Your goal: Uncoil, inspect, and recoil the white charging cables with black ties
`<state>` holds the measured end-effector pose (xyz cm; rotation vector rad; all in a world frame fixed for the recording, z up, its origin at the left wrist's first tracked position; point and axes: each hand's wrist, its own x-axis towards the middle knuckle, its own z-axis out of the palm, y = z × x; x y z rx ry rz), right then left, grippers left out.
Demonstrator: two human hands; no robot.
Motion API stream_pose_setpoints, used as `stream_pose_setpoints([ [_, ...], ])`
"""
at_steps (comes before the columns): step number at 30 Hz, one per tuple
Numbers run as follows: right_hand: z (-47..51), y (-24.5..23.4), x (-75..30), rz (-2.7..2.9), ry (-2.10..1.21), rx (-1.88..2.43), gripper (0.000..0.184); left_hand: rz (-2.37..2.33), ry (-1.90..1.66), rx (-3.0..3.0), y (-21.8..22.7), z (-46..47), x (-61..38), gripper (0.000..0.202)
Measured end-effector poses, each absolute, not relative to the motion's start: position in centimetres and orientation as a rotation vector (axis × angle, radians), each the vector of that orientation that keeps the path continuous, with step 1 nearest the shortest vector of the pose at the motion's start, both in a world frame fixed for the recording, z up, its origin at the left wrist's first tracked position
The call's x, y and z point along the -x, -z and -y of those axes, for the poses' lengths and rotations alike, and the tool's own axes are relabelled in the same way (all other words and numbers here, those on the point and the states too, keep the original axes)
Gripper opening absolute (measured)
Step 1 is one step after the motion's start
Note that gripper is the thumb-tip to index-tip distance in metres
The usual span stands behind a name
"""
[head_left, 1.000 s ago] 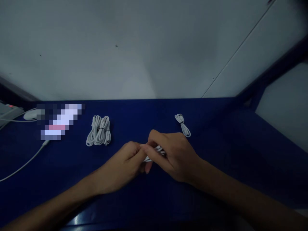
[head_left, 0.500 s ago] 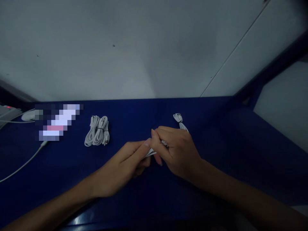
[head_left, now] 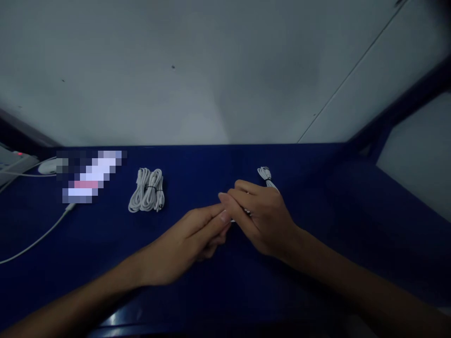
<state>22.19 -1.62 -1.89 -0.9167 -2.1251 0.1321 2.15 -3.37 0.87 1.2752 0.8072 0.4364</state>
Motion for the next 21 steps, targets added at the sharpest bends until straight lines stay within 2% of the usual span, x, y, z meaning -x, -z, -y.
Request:
stream_pose_setpoints([
  [3,1.44,2.00,-22.22,2.092,0.040,0.872,0.053,-0.722,-0.439,-1.215,-0.72,3.16,-2.12,0.041],
  [7,1.25,1.64,-22.37,2.054,0.055,0.791,0.057,-0.611,-0.376,-1.108,-0.91,2.97,-1.98,0.038],
  [12,1.18,1.08,-22.61,2.049,0.191,0.688,0.056,-0.576,-0.247,-0.891,-1.47,2.94,-1.78,0.053],
  [17,1.21,1.42,-22.60,1.965,0.286,0.513,0.054,-0.498,-0.146,-0.778,-1.68,2.90,-1.59,0.042],
  [21,1.22,1.94,-22.51,1.904,0.295,0.513,0.049,-0.538,-0.208,-0.873,-1.61,3.04,-1.61,0.037],
])
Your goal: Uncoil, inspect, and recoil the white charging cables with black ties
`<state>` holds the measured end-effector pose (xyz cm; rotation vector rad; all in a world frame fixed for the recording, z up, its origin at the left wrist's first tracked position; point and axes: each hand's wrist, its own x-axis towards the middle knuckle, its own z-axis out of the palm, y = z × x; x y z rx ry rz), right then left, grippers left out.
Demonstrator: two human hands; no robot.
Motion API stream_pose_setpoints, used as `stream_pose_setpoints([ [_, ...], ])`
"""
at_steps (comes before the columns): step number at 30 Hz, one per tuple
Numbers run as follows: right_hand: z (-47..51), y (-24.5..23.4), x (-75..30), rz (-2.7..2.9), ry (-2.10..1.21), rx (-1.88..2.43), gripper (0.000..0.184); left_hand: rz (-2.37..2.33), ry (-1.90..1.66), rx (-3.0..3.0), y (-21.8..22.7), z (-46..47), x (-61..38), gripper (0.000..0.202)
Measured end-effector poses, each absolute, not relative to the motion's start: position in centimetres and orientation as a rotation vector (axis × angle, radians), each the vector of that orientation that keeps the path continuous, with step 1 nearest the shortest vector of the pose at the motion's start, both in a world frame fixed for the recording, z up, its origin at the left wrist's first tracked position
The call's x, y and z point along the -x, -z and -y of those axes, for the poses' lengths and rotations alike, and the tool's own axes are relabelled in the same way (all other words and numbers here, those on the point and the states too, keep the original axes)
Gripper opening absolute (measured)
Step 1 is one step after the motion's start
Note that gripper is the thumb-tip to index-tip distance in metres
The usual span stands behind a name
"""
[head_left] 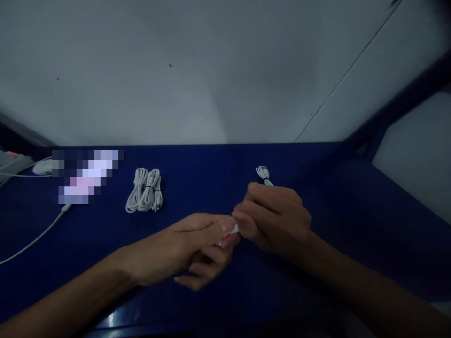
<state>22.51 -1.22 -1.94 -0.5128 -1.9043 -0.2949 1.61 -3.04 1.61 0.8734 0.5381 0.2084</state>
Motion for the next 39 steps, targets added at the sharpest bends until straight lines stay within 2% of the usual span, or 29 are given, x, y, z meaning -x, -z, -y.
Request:
stream_pose_setpoints([
  [4,0.8,2.2,-22.6,1.961,0.319,0.511,0.044,-0.626,-0.262,-0.966,-1.5,3.3,-2.0,0.039],
  [7,0.6,2.1,-22.8,1.997,0.377,0.507,0.051,-0.675,-0.270,-1.015,-1.6,3.5,-2.2,0.045],
  [14,0.9,1.3,-22.7,2.135,0.434,0.625,0.060,-0.643,-0.245,-0.957,-2.0,3.5,-1.8,0.043],
  [19,0.7,1.0,-22.7,2.105,0.476,0.583,0.058,-0.545,-0.263,-0.833,-1.9,3.3,-1.7,0.039],
  [25,0.5,1.5,-22.6,2.148,0.537,0.555,0.047,-0.610,-0.295,-0.898,-1.3,3.3,-1.7,0.040],
  [30,0.5,1.4,-22.3,2.095,0.567,0.588,0.050,-0.633,-0.340,-0.956,-1.3,3.4,-2.0,0.041],
  [36,0.1,1.6,-23.0,2.124,0.525,0.507,0.053,-0.612,-0.294,-0.818,-1.6,3.3,-1.9,0.032],
  [39,0.0,1.9,-23.2,2.094,0.512,0.492,0.053,-0.601,-0.310,-0.848,-1.6,3.4,-1.8,0.036],
])
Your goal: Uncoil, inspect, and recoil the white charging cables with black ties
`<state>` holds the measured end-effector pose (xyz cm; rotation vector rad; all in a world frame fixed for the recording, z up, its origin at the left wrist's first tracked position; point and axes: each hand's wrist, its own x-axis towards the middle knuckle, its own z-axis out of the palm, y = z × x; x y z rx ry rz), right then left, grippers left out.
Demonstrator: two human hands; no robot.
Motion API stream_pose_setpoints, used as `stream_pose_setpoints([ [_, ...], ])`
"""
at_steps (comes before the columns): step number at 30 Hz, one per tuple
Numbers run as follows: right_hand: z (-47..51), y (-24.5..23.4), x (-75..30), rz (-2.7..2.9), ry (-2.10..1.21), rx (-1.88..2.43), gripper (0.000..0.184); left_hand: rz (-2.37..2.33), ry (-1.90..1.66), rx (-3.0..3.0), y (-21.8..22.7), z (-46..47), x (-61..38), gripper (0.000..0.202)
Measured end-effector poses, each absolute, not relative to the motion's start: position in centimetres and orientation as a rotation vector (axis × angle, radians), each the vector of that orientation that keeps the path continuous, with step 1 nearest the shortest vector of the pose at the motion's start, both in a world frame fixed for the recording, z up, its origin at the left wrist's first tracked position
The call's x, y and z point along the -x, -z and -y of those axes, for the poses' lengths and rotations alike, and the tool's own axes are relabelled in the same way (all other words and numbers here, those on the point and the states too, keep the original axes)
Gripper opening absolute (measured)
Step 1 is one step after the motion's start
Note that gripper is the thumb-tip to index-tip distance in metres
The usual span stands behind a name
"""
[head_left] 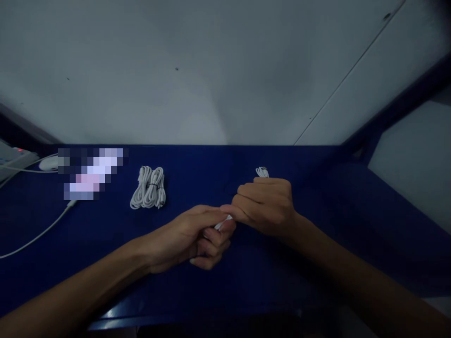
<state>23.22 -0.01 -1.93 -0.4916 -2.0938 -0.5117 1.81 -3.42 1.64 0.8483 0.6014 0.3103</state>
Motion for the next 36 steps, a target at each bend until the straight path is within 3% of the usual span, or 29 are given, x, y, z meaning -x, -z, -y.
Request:
stream_pose_setpoints([
  [14,0.1,1.2,-22.8,2.186,0.439,0.535,0.056,-0.739,-0.360,-1.169,-1.5,4.3,-1.8,0.042],
  [22,0.1,0.9,-23.1,2.223,0.477,0.595,0.056,-0.946,-0.423,-1.795,-1.2,4.7,-2.2,0.044],
  [28,0.1,1.0,-23.3,2.278,0.501,0.674,0.059,-0.981,-0.393,-1.926,-1.1,4.6,-2.4,0.042],
  [31,0.2,1.0,-23.4,2.294,0.362,0.762,0.058,-0.978,-0.385,-1.934,-1.1,4.5,-2.0,0.043],
  [36,0.1,0.5,-23.8,1.986,-0.225,1.234,0.043,-1.006,-0.659,-1.695,0.3,3.4,-1.2,0.041],
])
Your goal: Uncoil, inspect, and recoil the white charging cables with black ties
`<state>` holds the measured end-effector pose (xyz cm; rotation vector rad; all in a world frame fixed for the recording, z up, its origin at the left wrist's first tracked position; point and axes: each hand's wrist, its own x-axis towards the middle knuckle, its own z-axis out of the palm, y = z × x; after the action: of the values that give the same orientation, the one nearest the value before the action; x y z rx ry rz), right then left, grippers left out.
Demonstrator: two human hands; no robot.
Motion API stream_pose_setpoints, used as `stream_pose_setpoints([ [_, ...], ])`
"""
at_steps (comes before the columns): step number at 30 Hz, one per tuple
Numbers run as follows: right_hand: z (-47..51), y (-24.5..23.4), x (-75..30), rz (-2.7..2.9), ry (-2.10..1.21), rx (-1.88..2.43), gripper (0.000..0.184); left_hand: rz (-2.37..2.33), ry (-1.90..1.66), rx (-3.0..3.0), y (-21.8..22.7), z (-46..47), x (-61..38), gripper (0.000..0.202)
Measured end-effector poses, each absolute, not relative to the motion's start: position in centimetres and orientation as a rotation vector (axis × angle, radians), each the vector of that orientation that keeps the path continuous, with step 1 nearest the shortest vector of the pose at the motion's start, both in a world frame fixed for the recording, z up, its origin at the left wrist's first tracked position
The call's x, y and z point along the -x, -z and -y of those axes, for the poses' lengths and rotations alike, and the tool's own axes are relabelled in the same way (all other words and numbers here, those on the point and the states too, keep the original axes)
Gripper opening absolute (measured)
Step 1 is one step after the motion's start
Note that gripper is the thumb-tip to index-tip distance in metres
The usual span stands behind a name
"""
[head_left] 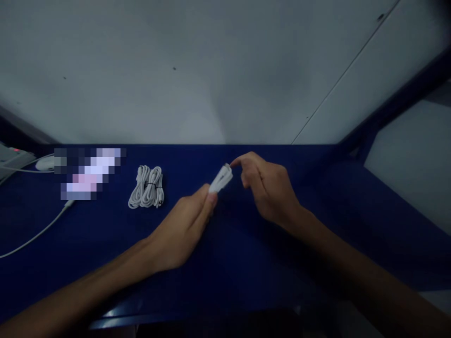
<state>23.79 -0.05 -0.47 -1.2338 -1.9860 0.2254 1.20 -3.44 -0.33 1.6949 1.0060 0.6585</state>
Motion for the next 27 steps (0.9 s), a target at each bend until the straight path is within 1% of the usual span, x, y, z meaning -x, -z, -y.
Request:
stream_pose_setpoints([
  [2,-0.1,0.4,-24.0,1.952,-0.283,1.362,0.030,-1.012,-0.803,-1.474,0.9,2.8,-1.1,0.041],
  [4,-0.1,0.5,-24.2,2.054,-0.254,1.444,0.017,-1.005,-0.894,-1.331,1.2,2.2,-1.1,0.042],
  [5,-0.1,0.7,-24.3,2.115,-0.230,1.471,0.013,-1.004,-0.922,-1.284,1.2,2.0,-1.2,0.043],
  [9,0.0,1.4,-24.5,2.326,-0.161,1.516,0.017,-0.999,-0.947,-1.208,1.1,1.8,-1.6,0.042],
  [14,-0.2,2.1,-24.5,2.431,-0.179,1.480,0.002,-0.980,-0.909,-1.134,1.1,1.9,-1.7,0.042],
  [17,-0.4,2.3,-24.4,2.454,-0.138,1.424,0.005,-0.988,-0.910,-1.092,1.1,1.8,-1.7,0.041],
  [20,-0.4,2.0,-24.1,2.318,-0.178,1.333,0.006,-1.000,-0.912,-1.069,1.2,1.6,-1.7,0.040],
  [24,0.3,0.9,-23.2,1.983,-0.423,1.091,0.006,-0.993,-0.878,-1.076,1.1,1.7,-1.7,0.040],
  [27,1.0,0.6,-22.5,1.904,-0.501,0.914,0.008,-0.964,-0.778,-1.171,0.8,2.1,-1.8,0.038],
])
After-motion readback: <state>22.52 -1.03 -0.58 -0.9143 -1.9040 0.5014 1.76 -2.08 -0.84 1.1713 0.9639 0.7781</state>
